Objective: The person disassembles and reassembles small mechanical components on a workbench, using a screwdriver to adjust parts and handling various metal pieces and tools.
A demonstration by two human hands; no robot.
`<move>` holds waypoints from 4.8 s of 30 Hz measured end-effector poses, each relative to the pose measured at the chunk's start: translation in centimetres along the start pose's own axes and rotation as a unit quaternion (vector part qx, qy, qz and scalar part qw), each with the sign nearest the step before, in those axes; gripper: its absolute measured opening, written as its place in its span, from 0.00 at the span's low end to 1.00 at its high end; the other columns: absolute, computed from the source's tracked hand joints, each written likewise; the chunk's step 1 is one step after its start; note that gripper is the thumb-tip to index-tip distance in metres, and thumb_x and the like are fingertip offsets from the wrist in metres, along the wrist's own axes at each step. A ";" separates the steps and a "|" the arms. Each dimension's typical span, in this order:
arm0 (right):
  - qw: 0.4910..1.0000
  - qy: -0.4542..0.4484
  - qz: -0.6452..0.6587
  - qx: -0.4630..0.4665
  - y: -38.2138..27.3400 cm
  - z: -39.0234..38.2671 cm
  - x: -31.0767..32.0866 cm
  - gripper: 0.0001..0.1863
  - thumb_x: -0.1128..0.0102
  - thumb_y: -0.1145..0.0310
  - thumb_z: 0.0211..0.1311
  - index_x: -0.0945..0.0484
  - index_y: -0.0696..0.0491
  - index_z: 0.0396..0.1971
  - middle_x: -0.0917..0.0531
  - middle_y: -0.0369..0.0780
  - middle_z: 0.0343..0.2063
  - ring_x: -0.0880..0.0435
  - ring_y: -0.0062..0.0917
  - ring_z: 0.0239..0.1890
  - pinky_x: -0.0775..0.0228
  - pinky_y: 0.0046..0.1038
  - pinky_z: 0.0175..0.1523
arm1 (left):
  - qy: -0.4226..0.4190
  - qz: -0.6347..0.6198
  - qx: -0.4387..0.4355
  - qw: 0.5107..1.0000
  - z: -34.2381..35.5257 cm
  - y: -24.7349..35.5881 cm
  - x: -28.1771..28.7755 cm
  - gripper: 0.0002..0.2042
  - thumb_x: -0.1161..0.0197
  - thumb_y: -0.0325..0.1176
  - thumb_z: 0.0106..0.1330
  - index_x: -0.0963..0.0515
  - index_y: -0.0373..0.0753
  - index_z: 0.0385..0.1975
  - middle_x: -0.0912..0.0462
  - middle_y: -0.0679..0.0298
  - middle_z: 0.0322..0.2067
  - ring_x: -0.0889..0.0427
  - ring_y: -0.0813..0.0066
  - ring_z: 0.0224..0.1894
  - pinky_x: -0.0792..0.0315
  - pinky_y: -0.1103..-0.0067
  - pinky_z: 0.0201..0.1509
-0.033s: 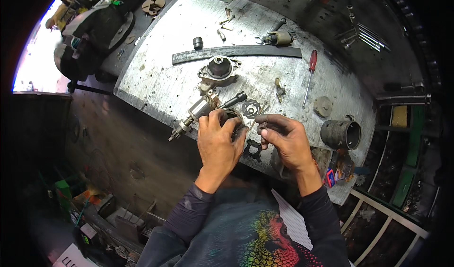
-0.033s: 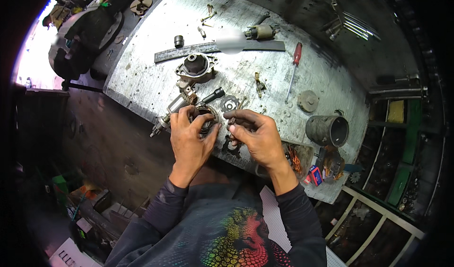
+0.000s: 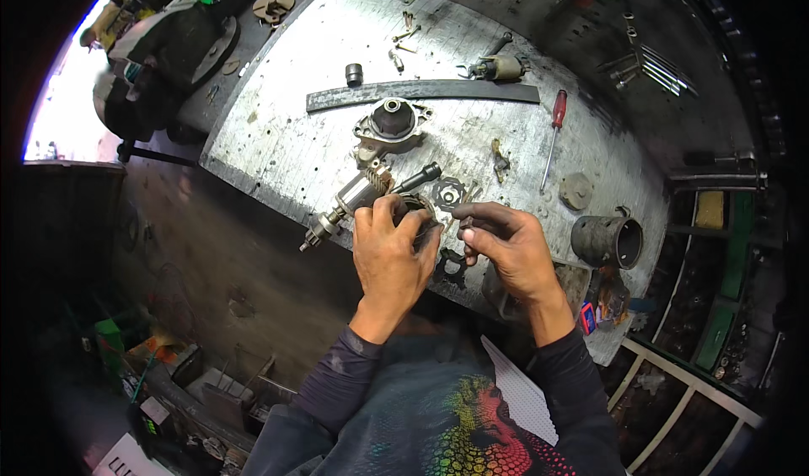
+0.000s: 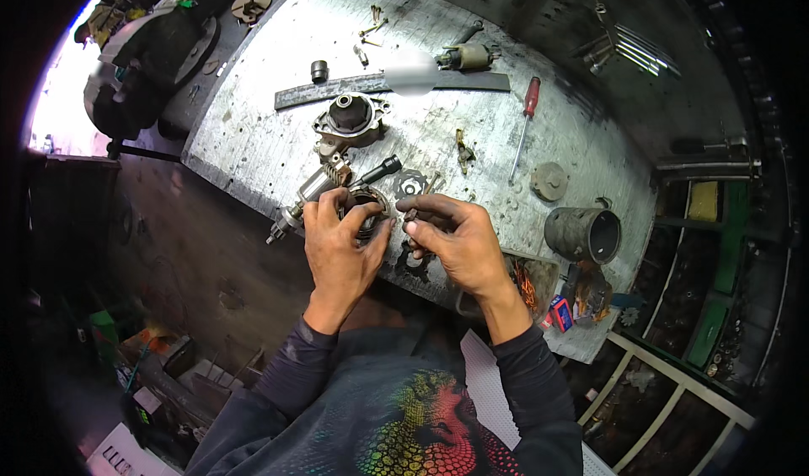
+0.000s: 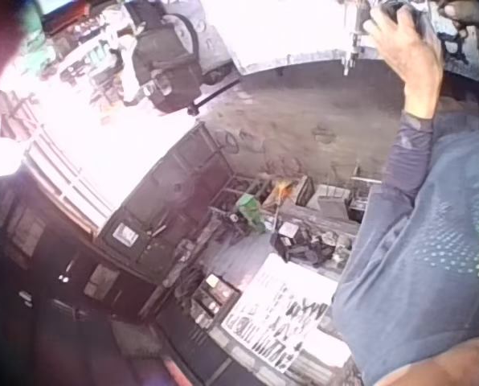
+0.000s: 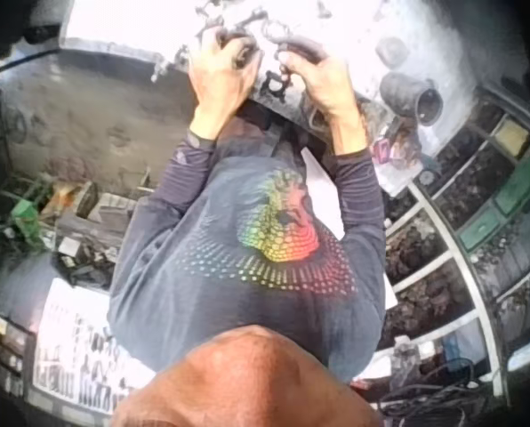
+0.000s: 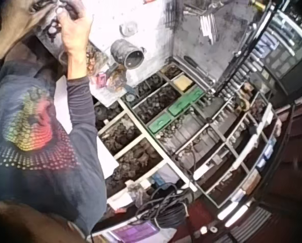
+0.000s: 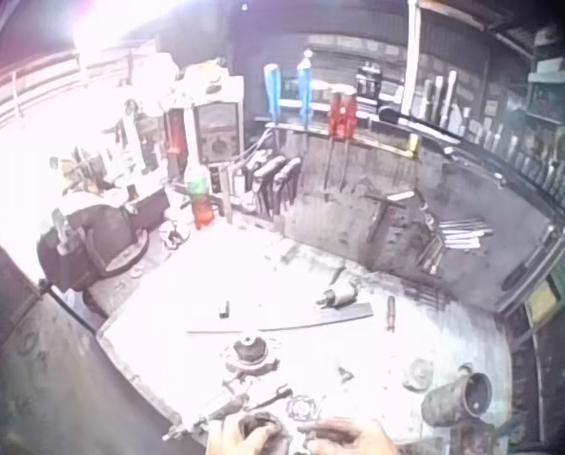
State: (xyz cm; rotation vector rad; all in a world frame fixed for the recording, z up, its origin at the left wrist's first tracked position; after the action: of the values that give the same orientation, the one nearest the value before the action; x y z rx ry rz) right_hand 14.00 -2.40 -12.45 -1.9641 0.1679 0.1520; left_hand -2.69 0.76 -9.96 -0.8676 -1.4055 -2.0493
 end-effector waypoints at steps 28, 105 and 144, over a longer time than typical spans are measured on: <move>0.972 -0.185 -0.136 -0.060 1.9 5.8 -0.4 0.17 0.39 0.72 0.77 0.19 0.67 0.58 0.13 0.42 0.39 0.15 0.22 0.33 0.16 0.25 0.39 | 0.206 -0.114 0.076 0.969 -4.8 -2.8 -1.6 0.12 0.20 0.32 0.53 0.10 0.46 0.38 0.18 0.61 0.49 0.26 0.57 0.50 0.25 0.68 0.50; 0.943 -0.112 -0.275 0.147 -0.9 5.2 -1.2 0.11 0.28 0.79 0.66 0.14 0.66 0.46 0.12 0.41 0.36 0.11 0.23 0.32 0.15 0.25 0.38 | 0.148 -0.127 0.064 0.979 -3.8 -3.7 -2.0 0.08 0.25 0.34 0.62 0.09 0.42 0.39 0.21 0.60 0.41 0.26 0.60 0.48 0.30 0.68 0.56; 0.940 -0.096 -0.298 0.138 -1.0 5.0 -0.7 0.09 0.30 0.83 0.66 0.13 0.64 0.45 0.11 0.41 0.37 0.11 0.17 0.35 0.16 0.18 0.41 | 0.257 -0.135 0.077 0.954 -5.2 -3.3 -2.4 0.14 0.18 0.33 0.46 0.09 0.47 0.35 0.22 0.68 0.39 0.30 0.66 0.43 0.35 0.71 0.50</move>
State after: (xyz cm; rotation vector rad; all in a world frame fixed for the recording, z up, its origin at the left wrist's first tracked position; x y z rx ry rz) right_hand 13.30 2.61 -13.36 -1.6281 -0.5086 -0.0771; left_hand -4.57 -2.84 -15.14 -0.0559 -1.4069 -2.1146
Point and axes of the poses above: each hand's wrist, its own z-axis towards the middle knuckle, its own x-axis out of the back of the hand, y = z × x, the point moved 9 cm from there along z, towards the middle knuckle
